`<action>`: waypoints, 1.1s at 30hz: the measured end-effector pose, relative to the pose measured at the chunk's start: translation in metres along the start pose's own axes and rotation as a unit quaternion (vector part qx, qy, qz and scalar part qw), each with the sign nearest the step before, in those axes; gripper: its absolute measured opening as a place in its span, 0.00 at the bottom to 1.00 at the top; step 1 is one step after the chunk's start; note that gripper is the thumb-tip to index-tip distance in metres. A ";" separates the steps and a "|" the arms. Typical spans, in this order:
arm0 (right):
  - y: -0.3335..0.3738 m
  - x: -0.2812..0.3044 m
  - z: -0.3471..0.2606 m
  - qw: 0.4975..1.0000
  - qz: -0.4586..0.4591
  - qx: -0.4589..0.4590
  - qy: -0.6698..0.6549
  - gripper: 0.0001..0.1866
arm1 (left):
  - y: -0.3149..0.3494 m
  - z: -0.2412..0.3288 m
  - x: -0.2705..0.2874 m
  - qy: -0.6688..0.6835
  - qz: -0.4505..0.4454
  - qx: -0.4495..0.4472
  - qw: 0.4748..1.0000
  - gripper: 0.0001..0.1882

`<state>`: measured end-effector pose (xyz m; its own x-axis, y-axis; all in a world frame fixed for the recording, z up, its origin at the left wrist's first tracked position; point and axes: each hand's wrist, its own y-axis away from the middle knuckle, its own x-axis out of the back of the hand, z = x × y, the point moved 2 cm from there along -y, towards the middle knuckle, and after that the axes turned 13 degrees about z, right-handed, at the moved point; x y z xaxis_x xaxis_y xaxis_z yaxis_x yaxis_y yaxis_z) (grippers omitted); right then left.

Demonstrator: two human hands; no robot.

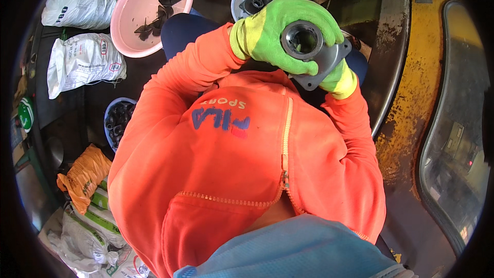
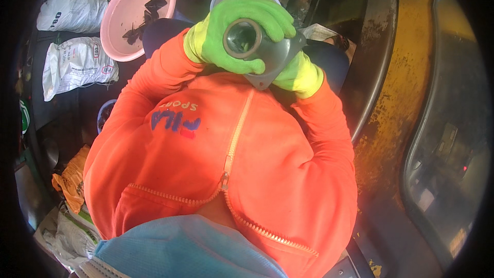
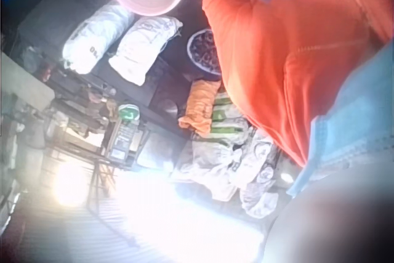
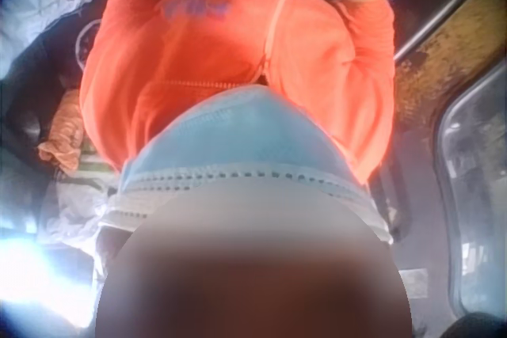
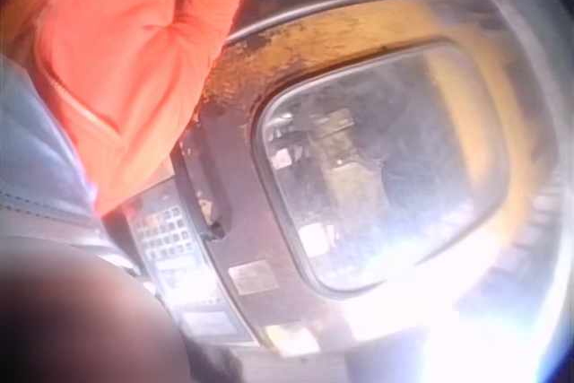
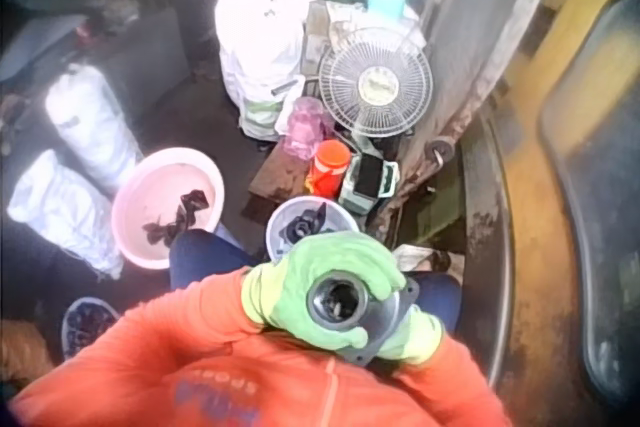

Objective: The person sits on the floor and cleans small black molded parts by hand, picking them from a pink basin, wiping them, and placing them into a white bowl. The person also uses a metal rod to scrape debris from a black tray and occasionally operates a nearby machine.

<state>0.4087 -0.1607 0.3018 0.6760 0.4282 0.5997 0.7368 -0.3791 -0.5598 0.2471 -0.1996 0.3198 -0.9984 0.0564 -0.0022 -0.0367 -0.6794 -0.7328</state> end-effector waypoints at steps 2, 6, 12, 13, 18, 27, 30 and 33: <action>0.007 0.002 0.005 0.998 -0.041 0.002 -0.043 0.32 | -0.002 -0.003 -0.001 0.034 -0.055 0.006 0.998 0.22; 0.022 -0.024 0.013 0.909 -0.088 -0.101 -0.394 0.23 | 0.001 -0.019 -0.006 0.170 -0.188 0.069 0.965 0.24; 0.023 -0.056 0.023 0.423 -0.079 -0.401 -0.809 0.24 | 0.025 -0.052 -0.002 0.272 0.085 0.299 0.911 0.28; 0.020 -0.054 0.026 0.406 0.005 -0.425 -0.809 0.24 | 0.029 -0.056 0.001 0.466 0.177 0.338 0.798 0.29; 0.007 -0.032 0.022 0.554 0.178 -0.448 -0.679 0.27 | 0.037 -0.061 0.014 0.269 0.336 0.296 0.853 0.24; -0.004 -0.004 0.030 0.679 0.287 -0.454 -0.500 0.20 | 0.048 -0.055 0.011 0.207 0.280 0.243 0.906 0.37; 0.000 -0.014 0.030 0.632 0.216 -0.437 -0.602 0.19 | 0.054 -0.059 0.004 0.374 0.314 0.344 0.802 0.38; 0.004 -0.037 0.042 0.669 0.248 -0.525 -0.464 0.21 | 0.059 -0.059 -0.003 0.447 0.334 0.352 0.751 0.42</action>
<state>0.3860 -0.1432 0.2535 0.9010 0.1761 -0.3965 0.3562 -0.8218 0.4446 0.2504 -0.1967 0.2359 -0.3870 -0.2148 -0.8967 0.1326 -0.9754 0.1764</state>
